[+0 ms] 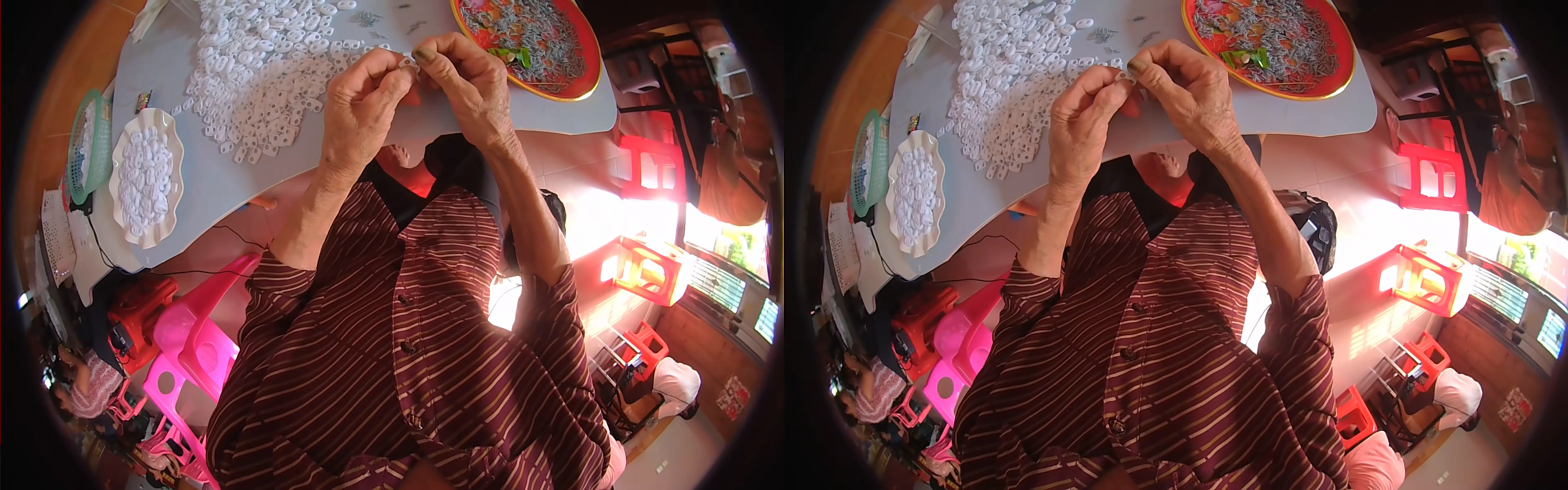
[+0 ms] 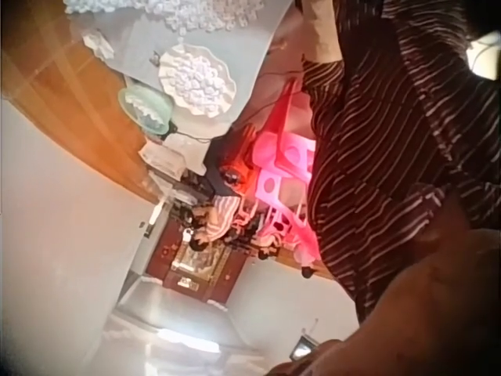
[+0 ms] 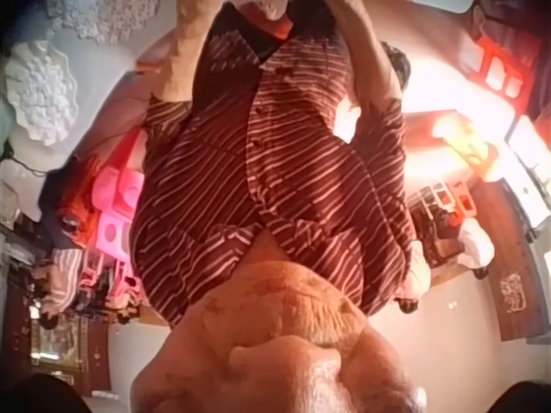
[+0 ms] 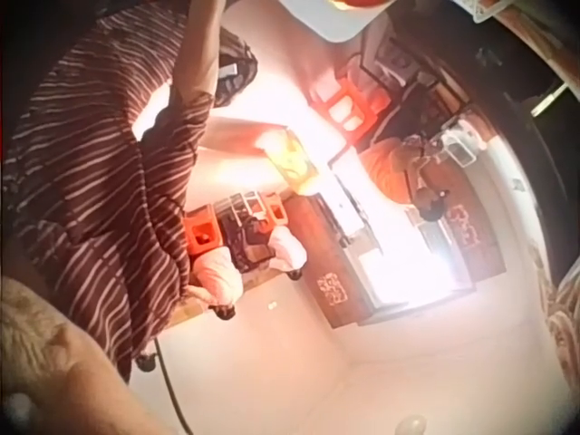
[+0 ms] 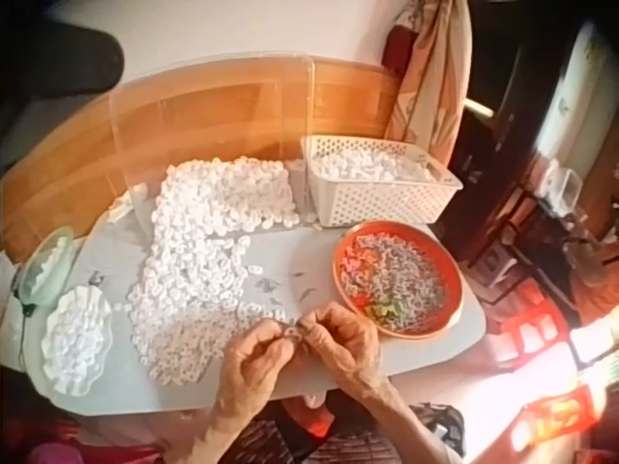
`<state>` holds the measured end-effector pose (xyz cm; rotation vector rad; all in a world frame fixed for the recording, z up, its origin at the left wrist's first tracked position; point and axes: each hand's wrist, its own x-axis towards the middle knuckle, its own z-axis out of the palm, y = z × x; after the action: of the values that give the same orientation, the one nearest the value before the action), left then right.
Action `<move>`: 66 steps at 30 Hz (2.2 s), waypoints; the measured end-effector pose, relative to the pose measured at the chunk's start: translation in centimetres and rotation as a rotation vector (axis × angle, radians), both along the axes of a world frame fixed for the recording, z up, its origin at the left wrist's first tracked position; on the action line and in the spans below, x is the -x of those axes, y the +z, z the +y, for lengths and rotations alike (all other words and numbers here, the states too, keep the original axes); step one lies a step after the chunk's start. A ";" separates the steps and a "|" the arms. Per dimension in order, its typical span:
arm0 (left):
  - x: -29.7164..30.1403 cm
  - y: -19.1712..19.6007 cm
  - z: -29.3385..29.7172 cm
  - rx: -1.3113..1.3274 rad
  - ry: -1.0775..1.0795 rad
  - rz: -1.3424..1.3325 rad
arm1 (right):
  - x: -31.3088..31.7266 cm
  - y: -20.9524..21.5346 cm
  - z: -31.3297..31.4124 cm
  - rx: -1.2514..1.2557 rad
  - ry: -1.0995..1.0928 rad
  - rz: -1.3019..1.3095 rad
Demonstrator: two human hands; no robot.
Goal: Inserting small metal pins into white plastic components by hand at a table.
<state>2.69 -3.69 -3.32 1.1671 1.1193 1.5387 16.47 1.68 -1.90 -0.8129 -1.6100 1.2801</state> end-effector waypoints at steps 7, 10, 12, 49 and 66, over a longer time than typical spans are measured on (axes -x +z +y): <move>-0.2 0.3 0.0 -0.018 0.018 0.062 | 0.0 0.4 -0.3 0.068 -0.038 -0.023; -0.1 0.3 0.2 -0.038 0.012 0.061 | 0.4 0.5 -0.5 0.101 -0.042 0.002; -0.2 0.6 -0.1 -0.036 0.017 0.058 | 0.6 0.1 -0.4 0.081 -0.031 0.021; 5.4 2.5 5.9 0.062 -0.289 0.346 | 0.7 -0.7 -0.1 0.090 -0.065 0.251; 3.8 4.5 5.1 -0.055 -0.321 0.521 | 0.4 -0.8 -0.2 0.062 -0.060 0.278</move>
<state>-1.09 1.43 1.14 1.7541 1.1474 1.0490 16.02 1.50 -2.66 -0.6815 -1.3222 1.3412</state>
